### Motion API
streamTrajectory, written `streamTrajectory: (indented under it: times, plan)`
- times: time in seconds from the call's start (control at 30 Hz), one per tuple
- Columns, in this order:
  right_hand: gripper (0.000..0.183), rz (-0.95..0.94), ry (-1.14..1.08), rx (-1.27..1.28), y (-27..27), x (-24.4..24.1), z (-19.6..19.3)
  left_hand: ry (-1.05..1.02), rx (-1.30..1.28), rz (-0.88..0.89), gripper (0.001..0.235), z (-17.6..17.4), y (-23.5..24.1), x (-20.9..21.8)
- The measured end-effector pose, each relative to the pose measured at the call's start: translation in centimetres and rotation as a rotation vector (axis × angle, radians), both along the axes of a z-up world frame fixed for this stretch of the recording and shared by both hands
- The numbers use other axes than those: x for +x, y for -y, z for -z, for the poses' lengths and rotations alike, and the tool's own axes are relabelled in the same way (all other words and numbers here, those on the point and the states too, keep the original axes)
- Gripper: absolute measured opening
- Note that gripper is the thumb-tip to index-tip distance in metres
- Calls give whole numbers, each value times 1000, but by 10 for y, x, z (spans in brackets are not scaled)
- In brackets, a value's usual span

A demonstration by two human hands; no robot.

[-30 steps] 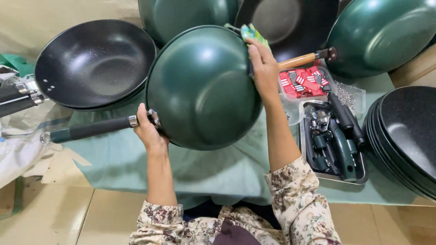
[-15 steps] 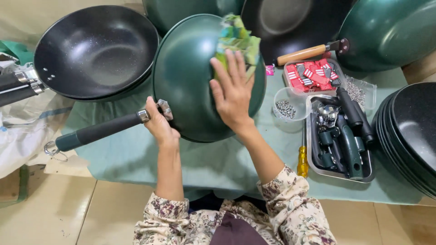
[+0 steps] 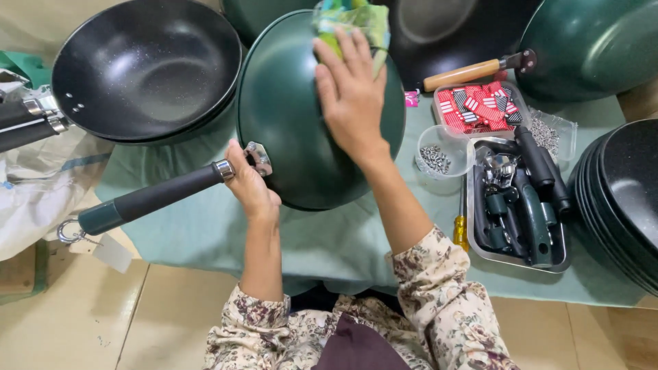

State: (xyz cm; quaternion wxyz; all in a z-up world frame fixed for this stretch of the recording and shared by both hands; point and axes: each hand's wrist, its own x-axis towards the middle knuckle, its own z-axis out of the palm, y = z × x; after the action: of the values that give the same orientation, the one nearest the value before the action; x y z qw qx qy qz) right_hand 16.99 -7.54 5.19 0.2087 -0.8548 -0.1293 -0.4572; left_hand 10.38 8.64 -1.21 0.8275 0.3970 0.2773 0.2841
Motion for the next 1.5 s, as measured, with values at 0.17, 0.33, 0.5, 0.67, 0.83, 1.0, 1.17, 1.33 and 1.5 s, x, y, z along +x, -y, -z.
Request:
streamTrajectory:
  times: [0.17, 0.33, 0.5, 0.67, 0.83, 1.0, 1.17, 1.33, 1.5]
  plan:
    - [28, -181, 185, -259, -71, -85, 16, 40, -125, -5, 21, -19, 1, -11]
    - [34, -213, 332, -247, -51, -109, 76, 149, 122, -19, 28, -3, -2, -7]
    - [32, -155, 252, 88, 10, -72, 74, 29, -15, -20, 25, 17, -12, 3]
    - [35, -104, 239, 71, -19, -80, 62, 49, 22, -34, 30, 27, -12, 1]
    - [32, -160, 283, -86, -61, -124, 114, 8, -40, -109, 37, 42, -17, 10]
    - [38, -102, 192, 81, -36, -127, 167, -2, 3, -53, 31, 30, -15, -4]
    - [42, -167, 10, 561, 18, -93, 139, -5, -34, -54, 31, 26, -12, -2]
    - [47, -217, -172, 1296, 37, -64, 136, -33, -130, -65, 32, 17, -12, -11]
    - [43, -222, -161, 1387, 51, -55, 148, -34, -120, -15, 33, 19, -14, -13]
